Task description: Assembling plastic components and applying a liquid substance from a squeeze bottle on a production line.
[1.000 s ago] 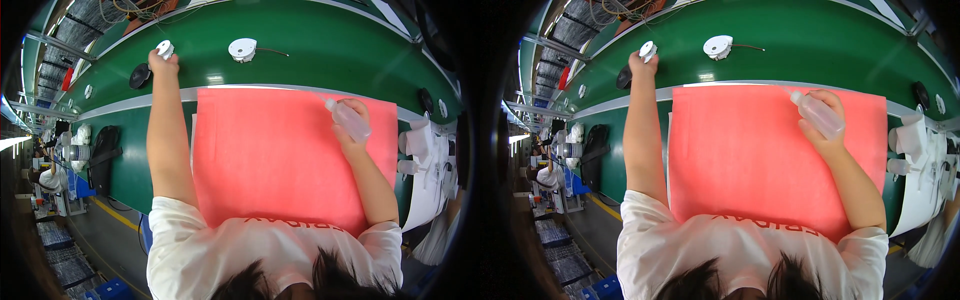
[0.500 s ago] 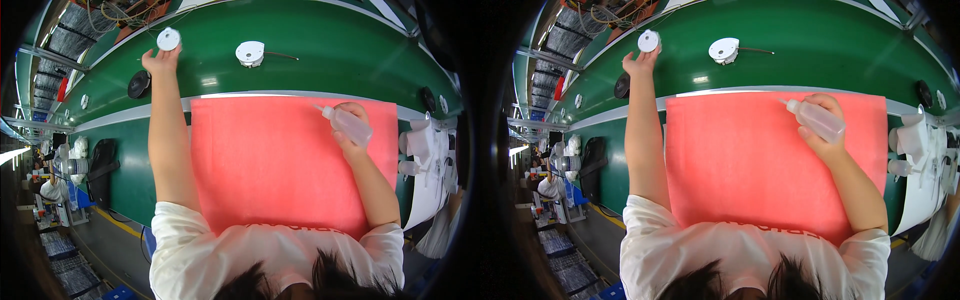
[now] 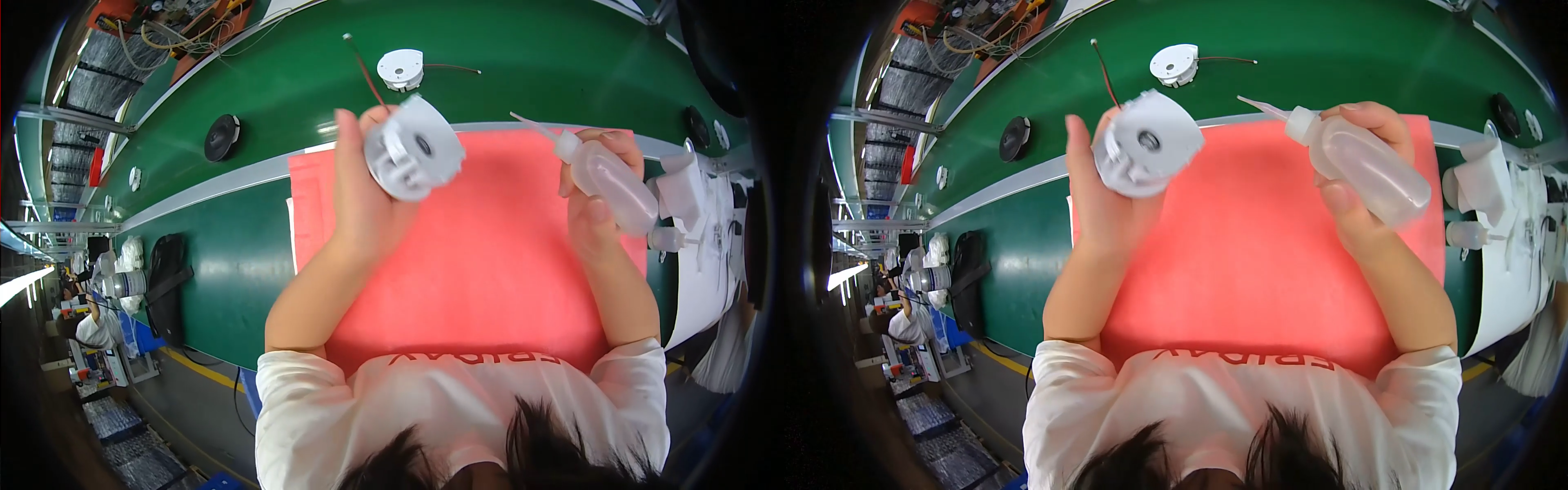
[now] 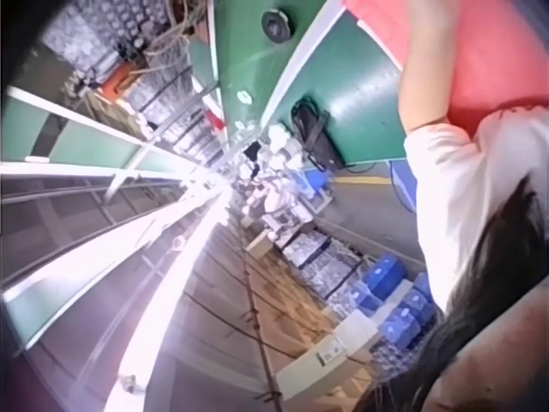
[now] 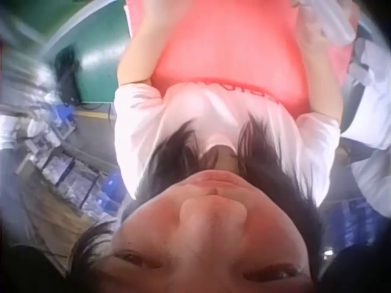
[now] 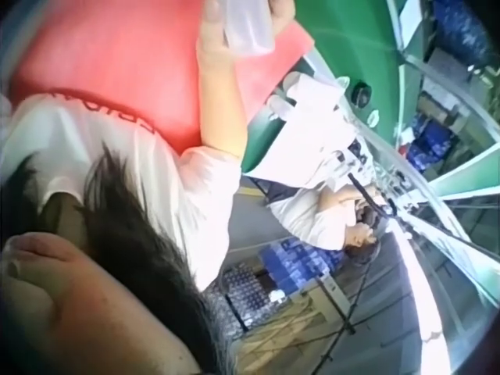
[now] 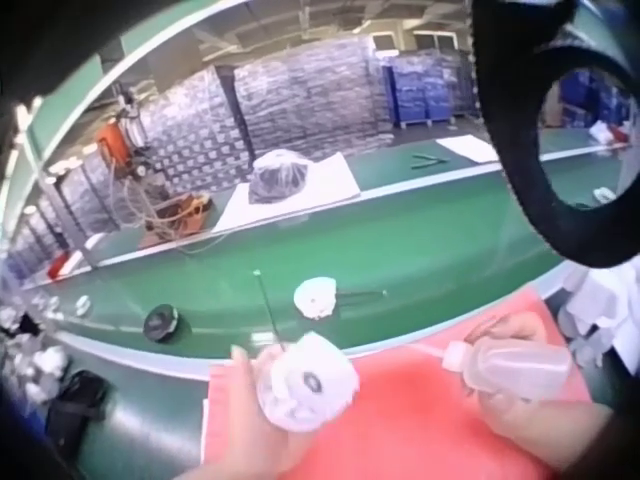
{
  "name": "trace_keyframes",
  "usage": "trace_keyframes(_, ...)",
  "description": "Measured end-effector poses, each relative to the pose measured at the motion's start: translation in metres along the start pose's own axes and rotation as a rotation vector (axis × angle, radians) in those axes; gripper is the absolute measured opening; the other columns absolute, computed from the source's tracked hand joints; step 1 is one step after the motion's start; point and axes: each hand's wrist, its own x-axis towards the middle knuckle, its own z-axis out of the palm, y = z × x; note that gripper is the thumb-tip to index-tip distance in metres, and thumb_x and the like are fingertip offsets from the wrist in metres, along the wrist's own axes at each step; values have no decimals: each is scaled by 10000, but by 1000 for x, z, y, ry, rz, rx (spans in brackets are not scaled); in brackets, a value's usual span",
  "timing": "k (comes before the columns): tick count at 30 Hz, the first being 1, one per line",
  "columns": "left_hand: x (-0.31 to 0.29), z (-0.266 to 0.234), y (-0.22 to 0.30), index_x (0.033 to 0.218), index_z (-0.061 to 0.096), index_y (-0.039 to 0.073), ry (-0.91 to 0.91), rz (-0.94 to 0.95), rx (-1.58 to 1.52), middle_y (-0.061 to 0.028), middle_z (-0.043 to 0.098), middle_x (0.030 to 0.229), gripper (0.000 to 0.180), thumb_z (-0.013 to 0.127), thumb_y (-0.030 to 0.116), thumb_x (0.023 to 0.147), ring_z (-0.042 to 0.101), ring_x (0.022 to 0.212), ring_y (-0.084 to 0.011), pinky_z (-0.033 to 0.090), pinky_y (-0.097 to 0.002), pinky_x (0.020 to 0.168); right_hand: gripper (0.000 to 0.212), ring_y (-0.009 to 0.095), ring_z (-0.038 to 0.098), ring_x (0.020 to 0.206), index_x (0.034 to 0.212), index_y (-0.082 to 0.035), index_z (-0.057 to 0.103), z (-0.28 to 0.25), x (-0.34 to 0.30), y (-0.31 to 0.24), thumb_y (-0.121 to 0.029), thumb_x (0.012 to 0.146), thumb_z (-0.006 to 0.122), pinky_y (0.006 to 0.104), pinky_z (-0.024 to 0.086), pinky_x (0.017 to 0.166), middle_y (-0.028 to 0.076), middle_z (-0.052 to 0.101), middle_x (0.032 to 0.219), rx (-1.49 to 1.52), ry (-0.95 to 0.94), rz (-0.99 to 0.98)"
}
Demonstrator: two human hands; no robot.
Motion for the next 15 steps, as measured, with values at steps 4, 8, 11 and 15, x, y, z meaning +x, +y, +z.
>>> trace_keyframes(4, -17, 12, -14, 1036, 393, 42, -251, -78, 287, -109, 517, 966, 438, 348, 460, 912, 535, 938, -211, 471, -369, 768, 649, 116, 482, 567, 1201, -85, 366, -11, 3, -23, -457, 742, 635, 239, 388, 561, 136, 488, 1015, -35, -29, -31)
trace_keyframes(8, -10, 6, -29, 1002, 407, 35, -487, 222, 490, -84, 492, 966, 332, 601, 242, 830, 543, 904, -201, 478, -336, 739, 609, 177, 515, 712, 1129, -42, 395, -20, 5, -51, -337, 708, 720, 281, 426, 593, 155, 513, 960, -16, -208, -241)
trace_keyframes(11, -14, 16, -31, 988, 468, 26, -514, 337, 542, -75, 458, 987, 388, 720, 135, 715, 514, 886, -170, 467, -295, 695, 593, 200, 475, 693, 1139, -92, 385, -24, 3, -71, -363, 718, 703, 320, 379, 589, 142, 496, 930, -88, -344, -235)
trace_keyframes(15, -18, 26, -30, 945, 561, 39, -570, 610, 939, -82, 448, 979, 431, 799, 189, 618, 501, 879, -179, 461, -285, 671, 555, 201, 435, 654, 1142, -151, 373, -21, 2, -97, -381, 737, 675, 348, 334, 583, 114, 484, 898, -315, -454, -239)
